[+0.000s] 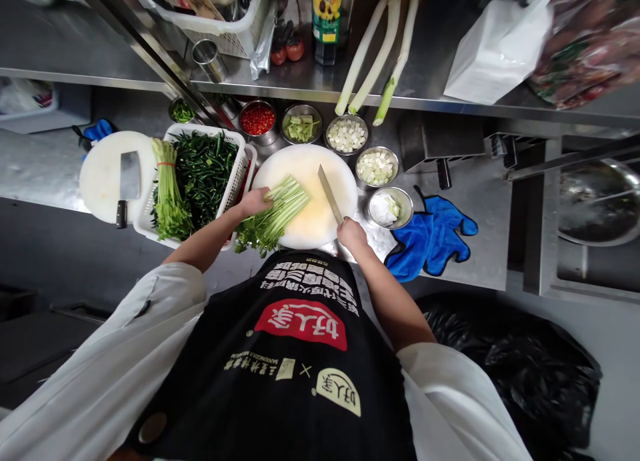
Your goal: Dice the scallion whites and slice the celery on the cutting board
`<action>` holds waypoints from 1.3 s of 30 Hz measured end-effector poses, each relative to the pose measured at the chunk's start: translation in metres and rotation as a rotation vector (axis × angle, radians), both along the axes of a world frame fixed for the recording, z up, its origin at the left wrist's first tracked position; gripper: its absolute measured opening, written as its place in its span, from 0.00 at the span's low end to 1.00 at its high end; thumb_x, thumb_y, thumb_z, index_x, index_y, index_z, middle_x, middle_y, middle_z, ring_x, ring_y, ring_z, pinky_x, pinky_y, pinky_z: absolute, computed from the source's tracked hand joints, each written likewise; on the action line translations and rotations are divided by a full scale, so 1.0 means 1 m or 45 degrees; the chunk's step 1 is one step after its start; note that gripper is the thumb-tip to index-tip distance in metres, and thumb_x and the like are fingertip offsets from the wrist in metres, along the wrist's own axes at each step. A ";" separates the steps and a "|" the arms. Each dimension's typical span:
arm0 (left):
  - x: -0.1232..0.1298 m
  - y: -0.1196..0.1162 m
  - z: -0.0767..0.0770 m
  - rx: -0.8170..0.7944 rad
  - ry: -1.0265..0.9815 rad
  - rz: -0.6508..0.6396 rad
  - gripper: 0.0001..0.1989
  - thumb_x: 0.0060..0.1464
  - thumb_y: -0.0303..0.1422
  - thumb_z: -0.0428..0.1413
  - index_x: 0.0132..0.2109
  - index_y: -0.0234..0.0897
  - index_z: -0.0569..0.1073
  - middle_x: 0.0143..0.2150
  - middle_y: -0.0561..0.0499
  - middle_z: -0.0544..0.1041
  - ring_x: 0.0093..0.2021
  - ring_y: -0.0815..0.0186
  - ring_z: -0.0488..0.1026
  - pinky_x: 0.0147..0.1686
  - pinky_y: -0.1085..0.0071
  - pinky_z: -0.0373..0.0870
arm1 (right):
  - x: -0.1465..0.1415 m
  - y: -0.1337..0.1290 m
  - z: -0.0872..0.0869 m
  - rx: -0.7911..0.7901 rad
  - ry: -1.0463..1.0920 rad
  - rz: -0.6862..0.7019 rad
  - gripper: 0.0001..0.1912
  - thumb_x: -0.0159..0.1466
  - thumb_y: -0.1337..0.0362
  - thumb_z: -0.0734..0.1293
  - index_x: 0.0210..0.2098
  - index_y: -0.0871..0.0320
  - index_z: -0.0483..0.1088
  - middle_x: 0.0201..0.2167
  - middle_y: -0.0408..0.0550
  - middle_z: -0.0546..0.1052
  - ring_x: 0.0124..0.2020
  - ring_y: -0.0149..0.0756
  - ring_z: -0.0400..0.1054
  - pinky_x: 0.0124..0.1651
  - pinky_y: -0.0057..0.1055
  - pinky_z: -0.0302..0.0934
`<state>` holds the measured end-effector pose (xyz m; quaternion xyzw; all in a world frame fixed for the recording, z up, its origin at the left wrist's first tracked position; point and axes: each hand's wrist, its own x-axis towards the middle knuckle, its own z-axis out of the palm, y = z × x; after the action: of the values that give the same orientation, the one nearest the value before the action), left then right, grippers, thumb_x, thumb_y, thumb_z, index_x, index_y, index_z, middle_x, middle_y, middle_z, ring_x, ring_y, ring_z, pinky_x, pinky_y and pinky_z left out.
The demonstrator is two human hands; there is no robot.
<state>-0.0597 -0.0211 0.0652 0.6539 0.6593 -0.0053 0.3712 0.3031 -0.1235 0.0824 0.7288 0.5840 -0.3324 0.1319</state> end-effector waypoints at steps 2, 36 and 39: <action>0.008 -0.007 -0.005 0.040 0.123 -0.146 0.15 0.56 0.36 0.66 0.49 0.37 0.79 0.45 0.42 0.84 0.50 0.51 0.81 0.49 0.67 0.73 | -0.001 0.000 0.001 0.000 -0.001 0.002 0.17 0.76 0.64 0.59 0.56 0.64 0.74 0.53 0.65 0.82 0.52 0.48 0.78 0.47 0.32 0.65; -0.003 0.014 -0.033 0.138 0.100 -0.142 0.17 0.63 0.36 0.60 0.53 0.31 0.84 0.55 0.37 0.84 0.55 0.49 0.79 0.60 0.64 0.72 | 0.001 0.001 -0.001 -0.005 0.009 -0.009 0.15 0.77 0.63 0.61 0.56 0.63 0.74 0.53 0.65 0.82 0.52 0.48 0.79 0.49 0.32 0.66; -0.005 0.017 -0.034 0.134 0.020 0.000 0.13 0.63 0.36 0.60 0.47 0.31 0.82 0.46 0.39 0.84 0.49 0.52 0.80 0.53 0.65 0.73 | 0.001 0.000 -0.002 0.003 0.007 0.001 0.16 0.77 0.62 0.60 0.56 0.63 0.74 0.54 0.65 0.82 0.53 0.49 0.79 0.47 0.33 0.66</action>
<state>-0.0648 -0.0036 0.0309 0.6724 0.6615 0.0242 0.3313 0.3041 -0.1233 0.0808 0.7277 0.5851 -0.3337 0.1294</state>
